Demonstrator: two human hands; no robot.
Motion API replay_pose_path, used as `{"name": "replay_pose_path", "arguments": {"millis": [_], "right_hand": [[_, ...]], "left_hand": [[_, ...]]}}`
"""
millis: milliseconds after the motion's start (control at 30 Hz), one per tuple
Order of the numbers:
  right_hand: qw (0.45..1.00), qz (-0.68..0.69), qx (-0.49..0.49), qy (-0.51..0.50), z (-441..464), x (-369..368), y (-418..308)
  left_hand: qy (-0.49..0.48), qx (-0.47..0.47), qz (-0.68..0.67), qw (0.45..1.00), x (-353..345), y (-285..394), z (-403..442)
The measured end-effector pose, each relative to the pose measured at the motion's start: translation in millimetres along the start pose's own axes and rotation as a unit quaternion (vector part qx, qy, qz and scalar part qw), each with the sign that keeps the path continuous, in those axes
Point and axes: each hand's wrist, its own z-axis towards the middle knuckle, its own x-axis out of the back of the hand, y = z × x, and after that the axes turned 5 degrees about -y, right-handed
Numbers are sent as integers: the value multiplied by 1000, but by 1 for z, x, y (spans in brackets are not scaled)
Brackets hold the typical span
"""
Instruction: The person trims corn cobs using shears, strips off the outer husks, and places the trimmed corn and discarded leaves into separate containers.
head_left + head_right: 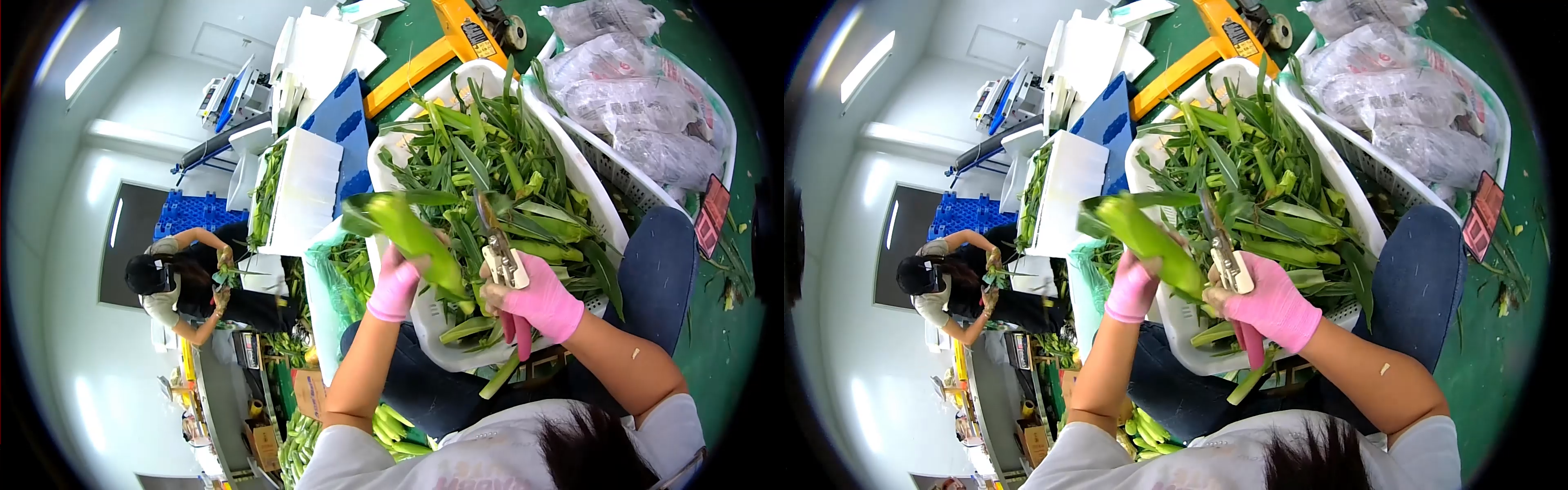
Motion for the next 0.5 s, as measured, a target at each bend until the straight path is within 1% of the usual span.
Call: {"name": "replay_pose_path", "arguments": {"millis": [67,100,133,167,200,267,333,400,433,467,500], "right_hand": [[997,69,-30,-28,0,1,2],[993,98,-31,-52,7,4,20],[993,103,-26,-46,9,1,34],[994,91,-55,-34,10,-3,42],[993,80,-85,-21,11,-5,47],[988,55,-139,-49,11,-4,47],[991,34,-124,-43,14,-4,43],[999,-43,-11,3,21,1,48],[989,-134,20,54,27,8,43],[988,-143,23,50,27,16,34],[982,-172,42,71,27,23,28]], "left_hand": [[65,-79,-66,993,9,-1,8],[111,-110,-89,984,9,-1,11],[154,-140,-113,972,9,-1,15],[180,-161,-121,963,8,-2,18],[184,-178,-121,959,4,-3,19],[214,-236,-155,935,-6,-13,26],[241,-255,-207,913,-23,-25,27],[318,-257,-225,885,-52,-36,26],[272,-272,-207,899,-50,-51,24],[300,-272,-198,893,-53,-60,25],[363,-245,-193,878,-66,-57,28]]}}
